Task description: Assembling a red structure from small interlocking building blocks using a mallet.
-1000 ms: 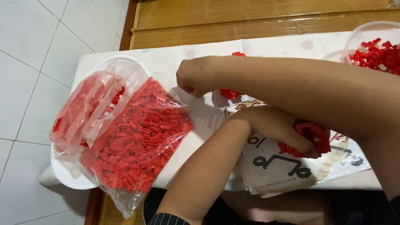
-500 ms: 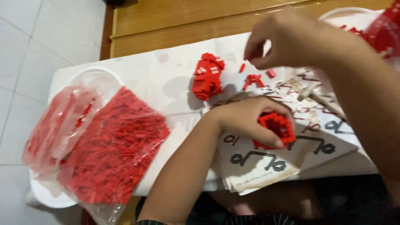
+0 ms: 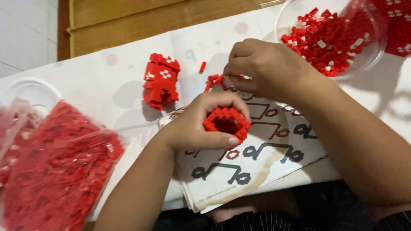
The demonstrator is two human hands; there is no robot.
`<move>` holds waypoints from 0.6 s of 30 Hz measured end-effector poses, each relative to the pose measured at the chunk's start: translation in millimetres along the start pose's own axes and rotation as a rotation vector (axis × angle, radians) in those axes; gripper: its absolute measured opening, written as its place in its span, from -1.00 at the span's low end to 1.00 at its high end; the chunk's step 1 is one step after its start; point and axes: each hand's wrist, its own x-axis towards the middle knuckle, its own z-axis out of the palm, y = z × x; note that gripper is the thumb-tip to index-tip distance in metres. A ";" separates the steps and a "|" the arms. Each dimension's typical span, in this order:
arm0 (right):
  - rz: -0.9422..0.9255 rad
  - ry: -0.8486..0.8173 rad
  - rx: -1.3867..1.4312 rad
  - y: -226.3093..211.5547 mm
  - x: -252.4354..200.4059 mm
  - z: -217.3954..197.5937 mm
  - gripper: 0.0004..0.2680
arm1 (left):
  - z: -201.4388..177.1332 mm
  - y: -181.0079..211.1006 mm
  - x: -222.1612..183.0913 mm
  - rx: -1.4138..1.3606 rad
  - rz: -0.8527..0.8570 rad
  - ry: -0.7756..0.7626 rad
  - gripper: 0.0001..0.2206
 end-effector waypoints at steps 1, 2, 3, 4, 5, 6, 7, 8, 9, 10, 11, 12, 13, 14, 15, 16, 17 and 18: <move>0.003 -0.007 0.001 1.2 -1.6 -1.3 -0.95 | 1.7 0.0 1.8 -0.008 0.000 0.000 -0.69; -0.031 0.038 0.030 1.0 -3.0 -1.6 -0.98 | 3.7 0.5 1.9 0.007 -0.017 0.034 -0.69; -0.066 0.084 0.058 0.1 -4.3 -2.0 -0.97 | 5.9 1.3 1.4 0.021 -0.034 0.069 -0.69; -0.062 0.080 0.062 1.0 -5.2 -1.9 -0.97 | 7.0 -0.1 2.3 0.016 -0.038 0.068 -0.69; -0.072 0.099 0.057 1.3 -6.0 -2.3 -0.95 | 8.4 -0.8 2.8 0.016 -0.062 0.100 -0.69; -0.081 0.122 0.049 1.3 -6.3 -3.2 -0.94 | 9.1 -0.8 3.4 0.020 -0.084 0.129 -0.69; -0.076 0.122 0.051 1.4 -6.6 -4.3 -0.94 | 10.0 -3.5 4.1 0.017 -0.087 0.126 -0.69; -0.052 0.098 0.080 1.5 -6.0 -6.1 -0.90 | 10.4 -5.6 4.9 -0.005 -0.124 0.153 -0.70; -0.027 0.074 0.109 0.9 -5.2 -8.1 -0.87 | 10.9 -7.4 5.0 -0.027 -0.161 0.181 -0.72; -0.028 0.073 0.110 0.6 -4.3 -14.7 -0.87 | 10.4 -12.4 6.4 -0.028 -0.162 0.183 -0.72; 0.009 0.055 0.102 -0.1 -3.2 -21.0 -0.88 | 9.7 -17.6 7.3 -0.015 -0.102 0.189 -0.66; 0.046 0.037 0.095 -0.6 -1.8 -26.6 -0.87 | 8.9 -23.1 7.9 -0.003 -0.043 0.196 -0.58; 0.044 0.034 0.097 -10.3 -0.6 -36.7 -0.87 | 9.6 -23.1 7.4 -0.004 -0.044 0.200 -0.58; 0.196 0.065 0.161 -19.5 0.6 -46.1 -0.89 | 10.2 -23.7 6.9 -0.083 -0.048 0.202 -0.59; 0.348 0.093 0.225 -28.2 1.7 -54.9 -0.90 | 10.8 -25.1 6.6 -0.162 -0.052 0.203 -0.60; 0.350 0.083 0.231 -33.0 1.6 -53.8 -0.90 | 12.7 -23.8 6.8 -0.171 -0.058 0.208 -0.60; 0.408 0.119 0.440 -37.4 1.5 -52.2 -0.94 | 14.4 -23.1 7.2 -0.276 -0.125 0.232 -0.64; 0.465 0.151 0.652 -41.2 1.6 -50.1 -0.95 | 16.1 -23.0 7.6 -0.382 -0.194 0.258 -0.68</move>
